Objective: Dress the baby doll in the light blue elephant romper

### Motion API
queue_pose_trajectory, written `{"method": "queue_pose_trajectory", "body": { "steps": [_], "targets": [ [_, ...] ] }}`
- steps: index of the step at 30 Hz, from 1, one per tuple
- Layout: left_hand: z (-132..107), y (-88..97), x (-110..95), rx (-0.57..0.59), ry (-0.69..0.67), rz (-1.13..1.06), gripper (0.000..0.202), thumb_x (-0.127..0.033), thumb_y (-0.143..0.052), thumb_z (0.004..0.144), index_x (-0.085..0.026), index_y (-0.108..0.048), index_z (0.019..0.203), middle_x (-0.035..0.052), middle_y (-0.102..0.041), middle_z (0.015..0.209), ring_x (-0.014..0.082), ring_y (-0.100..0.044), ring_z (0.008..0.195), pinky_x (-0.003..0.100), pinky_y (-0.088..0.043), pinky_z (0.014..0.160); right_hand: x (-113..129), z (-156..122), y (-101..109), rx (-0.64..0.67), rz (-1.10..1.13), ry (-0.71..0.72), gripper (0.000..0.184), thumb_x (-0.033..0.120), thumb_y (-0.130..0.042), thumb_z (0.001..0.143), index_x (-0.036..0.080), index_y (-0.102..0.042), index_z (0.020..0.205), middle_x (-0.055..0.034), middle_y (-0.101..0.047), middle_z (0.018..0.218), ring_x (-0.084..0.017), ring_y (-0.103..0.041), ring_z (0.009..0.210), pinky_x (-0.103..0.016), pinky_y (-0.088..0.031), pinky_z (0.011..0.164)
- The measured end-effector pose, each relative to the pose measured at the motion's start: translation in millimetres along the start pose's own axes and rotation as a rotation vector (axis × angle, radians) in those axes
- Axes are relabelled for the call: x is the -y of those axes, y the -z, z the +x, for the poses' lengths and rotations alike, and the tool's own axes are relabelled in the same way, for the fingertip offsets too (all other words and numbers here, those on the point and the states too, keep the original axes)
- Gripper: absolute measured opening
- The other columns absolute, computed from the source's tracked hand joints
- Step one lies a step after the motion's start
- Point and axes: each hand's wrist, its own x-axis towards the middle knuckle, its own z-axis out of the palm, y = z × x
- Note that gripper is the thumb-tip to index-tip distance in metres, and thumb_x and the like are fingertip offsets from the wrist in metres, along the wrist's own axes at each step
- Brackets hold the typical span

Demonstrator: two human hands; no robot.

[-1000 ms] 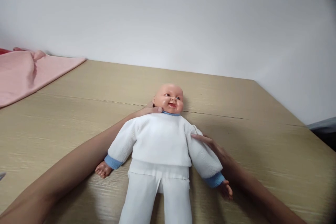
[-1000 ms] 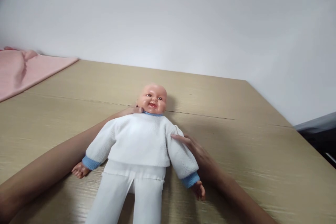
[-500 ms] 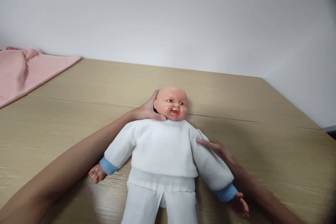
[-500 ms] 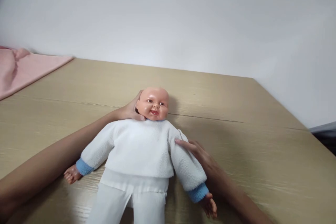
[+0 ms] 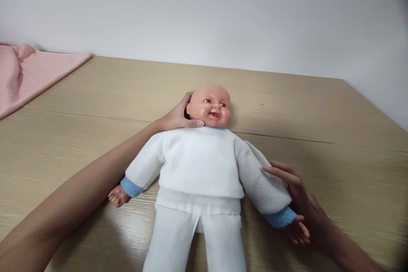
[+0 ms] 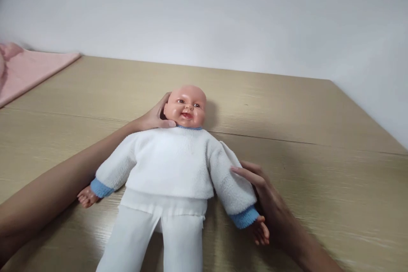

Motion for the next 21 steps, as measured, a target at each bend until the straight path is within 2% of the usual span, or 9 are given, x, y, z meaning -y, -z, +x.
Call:
{"method": "queue_pose_trajectory", "body": {
  "steps": [4, 8, 15, 18, 21],
  "targets": [
    [1, 8.7, 6, -0.028, 0.004, 0.023, 0.114, -0.058, -0.102, 0.071, -0.025, -0.036, 0.158, 0.0246, -0.044, 0.173, 0.0515, -0.046, 0.163, 0.061, -0.048, 0.129, -1, -1, -2, 0.026, -0.031, 0.006, 0.064, 0.024, -0.057, 0.107, 0.046, -0.054, 0.166, -0.0107, -0.057, 0.164, -0.031, -0.065, 0.152, -0.032, -0.061, 0.117],
    [-1, 13.6, 9, 0.03, 0.056, 0.009, 0.117, -0.059, -0.099, 0.078, -0.029, -0.025, 0.164, 0.022, -0.049, 0.167, 0.0494, -0.055, 0.156, 0.063, -0.05, 0.126, 4, 2, -3, 0.064, -0.039, 0.024, 0.069, 0.017, -0.056, 0.104, 0.047, -0.055, 0.166, -0.0103, -0.056, 0.164, -0.031, -0.067, 0.15, -0.033, -0.064, 0.111],
    [0, 14.6, 11, 0.039, 0.005, 0.021, 0.109, -0.059, -0.099, 0.08, -0.03, -0.03, 0.16, 0.0207, -0.046, 0.167, 0.0479, -0.049, 0.159, 0.062, -0.048, 0.128, 6, 7, -5, 0.029, 0.002, 0.016, 0.06, 0.024, -0.064, 0.103, 0.047, -0.062, 0.159, -0.0104, -0.065, 0.153, -0.033, -0.076, 0.136, -0.035, -0.07, 0.103],
    [-1, 14.7, 11, 0.042, 0.017, 0.031, 0.111, -0.06, -0.099, 0.079, -0.029, -0.029, 0.16, 0.0218, -0.045, 0.167, 0.0479, -0.051, 0.157, 0.063, -0.05, 0.125, 5, 6, -5, 0.041, 0.01, 0.006, 0.059, 0.028, -0.066, 0.104, 0.046, -0.061, 0.161, -0.0113, -0.064, 0.155, -0.035, -0.075, 0.139, -0.039, -0.071, 0.104],
    [-2, 15.1, 13, 0.034, 0.023, 0.031, 0.108, -0.06, -0.099, 0.08, -0.032, -0.031, 0.16, 0.0192, -0.046, 0.166, 0.0462, -0.052, 0.155, 0.062, -0.05, 0.124, 4, 5, -4, 0.054, 0.048, -0.045, 0.053, 0.033, -0.065, 0.107, 0.046, -0.064, 0.158, -0.0112, -0.065, 0.155, -0.036, -0.075, 0.139, -0.043, -0.072, 0.103]
  ]
}}
